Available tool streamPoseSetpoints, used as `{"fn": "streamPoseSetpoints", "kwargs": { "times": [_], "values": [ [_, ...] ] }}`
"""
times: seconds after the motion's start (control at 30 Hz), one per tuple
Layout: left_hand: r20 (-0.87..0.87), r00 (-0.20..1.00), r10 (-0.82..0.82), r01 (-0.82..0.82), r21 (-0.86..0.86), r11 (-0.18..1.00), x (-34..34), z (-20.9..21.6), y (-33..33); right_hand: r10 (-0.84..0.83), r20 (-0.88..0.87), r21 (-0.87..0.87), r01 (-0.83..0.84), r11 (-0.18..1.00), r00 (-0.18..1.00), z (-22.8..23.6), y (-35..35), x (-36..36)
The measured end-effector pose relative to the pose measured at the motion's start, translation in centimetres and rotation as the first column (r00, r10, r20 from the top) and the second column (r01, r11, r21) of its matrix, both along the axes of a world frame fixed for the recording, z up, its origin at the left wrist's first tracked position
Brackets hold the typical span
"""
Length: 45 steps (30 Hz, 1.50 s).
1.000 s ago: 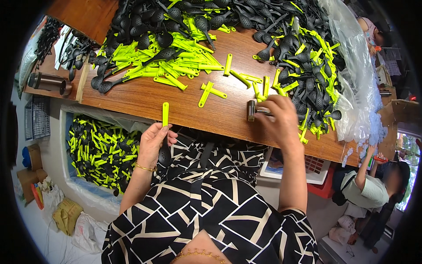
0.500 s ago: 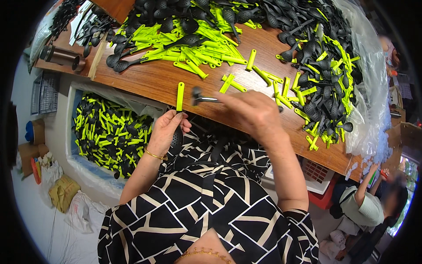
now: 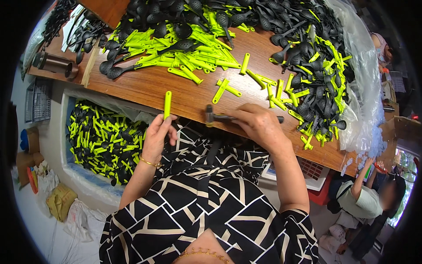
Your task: The person assembles kitchen utensils by inserting black perforated spoon heads into neon green plastic handles. They use a small hammer to tap the components together securely. The person works at a wooden table covered with piles of loose parts and finished utensils.
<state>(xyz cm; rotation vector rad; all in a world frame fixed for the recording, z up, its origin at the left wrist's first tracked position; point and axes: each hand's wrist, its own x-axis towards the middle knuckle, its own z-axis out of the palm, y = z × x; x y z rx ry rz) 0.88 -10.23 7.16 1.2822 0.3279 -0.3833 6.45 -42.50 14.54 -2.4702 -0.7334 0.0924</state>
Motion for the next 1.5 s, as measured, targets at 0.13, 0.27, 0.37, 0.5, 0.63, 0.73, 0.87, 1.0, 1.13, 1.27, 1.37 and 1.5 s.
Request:
{"fn": "streamPoseSetpoints", "kwargs": {
  "times": [0.13, 0.27, 0.37, 0.5, 0.63, 0.73, 0.87, 1.0, 1.13, 1.27, 1.37, 1.5],
  "values": [
    [0.126, 0.983, 0.131, -0.151, 0.165, 0.975, -2.3, -3.3, 4.1, -0.139, 0.072, -0.173, 0.15, 0.973, 0.988, 0.8, -5.6, -0.5],
    [0.191, 0.969, 0.155, -0.243, 0.637, 0.732, -5.7, -12.0, 12.0, -0.253, 0.189, -0.176, 0.286, 0.942, 0.949, 0.9, -6.2, 0.4],
    [-0.225, 0.974, 0.023, 0.216, 0.956, 0.198, -7.8, -16.4, 17.3, -0.175, 0.302, -0.05, 0.199, 0.979, 0.937, 0.3, -2.8, 3.0],
    [-0.316, 0.949, 0.001, 0.316, 0.949, -0.022, -9.5, -18.7, 18.5, 0.1, 0.355, -0.149, -0.049, 0.988, 0.93, -2.1, 1.6, 6.1],
    [0.313, 0.924, 0.218, -0.378, 0.835, 0.4, -3.2, -14.0, 18.3, 0.078, 0.327, -0.05, -0.065, 0.997, 0.942, -4.6, 1.5, 7.5],
    [0.631, 0.772, 0.072, -0.595, 0.679, 0.431, 3.6, -2.6, 13.6, -0.062, 0.409, 0.034, 0.053, 0.998, 0.91, -4.4, 1.1, 6.6],
    [0.623, 0.627, -0.467, -0.615, 0.764, 0.193, 10.3, 4.4, 10.1, -0.232, 0.374, 0.301, 0.119, 0.946, 0.898, -3.2, 2.3, 4.4],
    [0.453, 0.669, -0.589, -0.5, 0.861, 0.094, 15.1, 3.3, 9.3, -0.343, -0.069, 0.67, 0.298, 0.68, 0.937, -4.8, 2.9, 1.6],
    [0.449, 0.71, -0.543, -0.4, 0.891, 0.214, 16.1, 2.1, 10.7, -0.28, -0.29, 0.702, 0.403, 0.588, 0.915, -4.9, 2.5, 0.3],
    [0.459, 0.726, -0.512, -0.314, 0.884, 0.348, 14.4, 2.5, 9.6, -0.182, -0.397, 0.785, 0.435, 0.442, 0.9, -4.7, 3.2, 0.2],
    [0.447, 0.761, -0.47, -0.212, 0.856, 0.471, 11.9, 3.6, 7.3, -0.068, -0.462, 0.819, 0.455, 0.35, 0.884, -3.1, 5.5, 0.7],
    [0.284, 0.932, -0.225, 0.104, 0.387, 0.916, 8.2, 4.3, 1.4, 0.116, -0.511, 0.829, 0.453, 0.327, 0.851, -1.5, 8.3, 1.3]
  ]
}}
